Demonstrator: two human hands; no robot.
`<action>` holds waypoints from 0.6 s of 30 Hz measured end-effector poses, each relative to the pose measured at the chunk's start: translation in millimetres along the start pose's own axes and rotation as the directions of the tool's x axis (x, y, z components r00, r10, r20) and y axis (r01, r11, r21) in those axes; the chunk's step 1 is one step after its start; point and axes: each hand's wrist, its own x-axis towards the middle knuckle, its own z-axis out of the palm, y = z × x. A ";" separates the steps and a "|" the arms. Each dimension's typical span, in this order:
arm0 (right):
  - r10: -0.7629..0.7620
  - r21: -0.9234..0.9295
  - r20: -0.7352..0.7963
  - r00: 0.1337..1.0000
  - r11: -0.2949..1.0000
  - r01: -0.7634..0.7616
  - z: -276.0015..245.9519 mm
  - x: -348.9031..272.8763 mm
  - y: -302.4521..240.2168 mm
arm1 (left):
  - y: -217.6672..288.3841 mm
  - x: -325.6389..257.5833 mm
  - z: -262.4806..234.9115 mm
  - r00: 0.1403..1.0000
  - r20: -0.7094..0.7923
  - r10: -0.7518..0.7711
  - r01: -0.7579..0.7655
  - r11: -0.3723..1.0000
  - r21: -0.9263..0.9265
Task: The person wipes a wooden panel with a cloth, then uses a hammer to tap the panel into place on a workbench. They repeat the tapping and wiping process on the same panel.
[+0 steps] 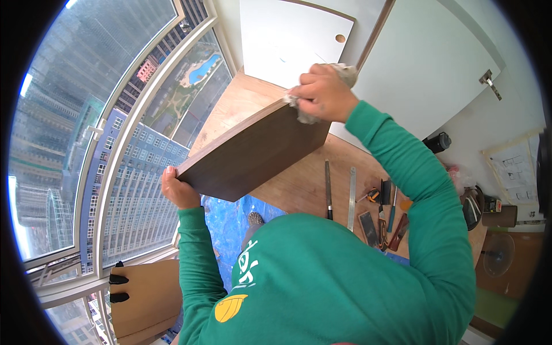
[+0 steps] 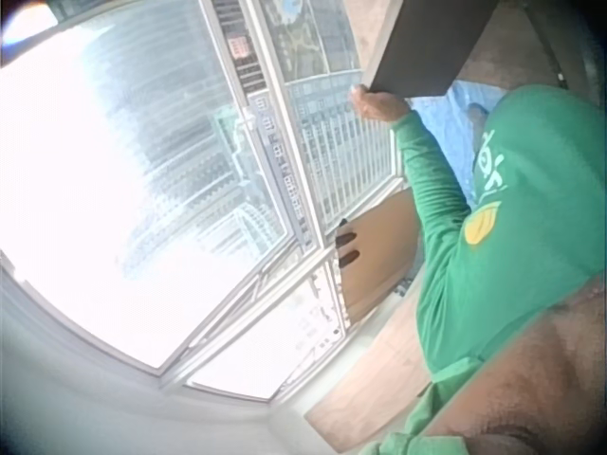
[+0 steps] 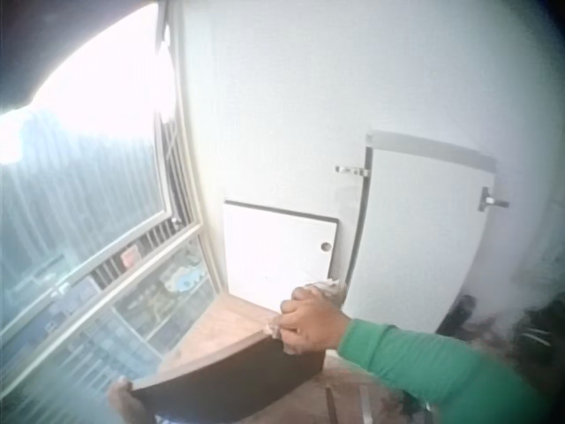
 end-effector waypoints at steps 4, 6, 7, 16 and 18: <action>0.158 -0.071 -0.009 0.987 0.985 -0.158 -15.6 -10.4 14.6 | -4.3 0.5 -0.8 1.000 0.014 0.000 0.000 0.999 -0.044; 0.208 -0.085 0.024 0.978 0.975 -0.205 -9.8 -5.7 7.4 | -5.1 1.6 -0.7 1.000 0.012 -0.014 0.015 0.999 -0.044; 0.185 -0.078 0.027 0.982 0.980 -0.182 -2.0 0.4 -2.0 | -5.1 2.1 -0.6 0.999 0.013 -0.044 0.045 0.996 -0.076; 0.179 -0.059 -0.001 0.984 0.982 -0.178 0.1 -1.2 10.4 | -1.3 2.0 0.1 1.000 0.001 0.002 -0.002 1.000 0.015; 0.220 -0.058 -0.001 0.976 0.974 -0.220 -9.3 -10.4 30.9 | -0.7 -0.4 0.1 1.000 -0.009 0.027 -0.027 0.999 0.035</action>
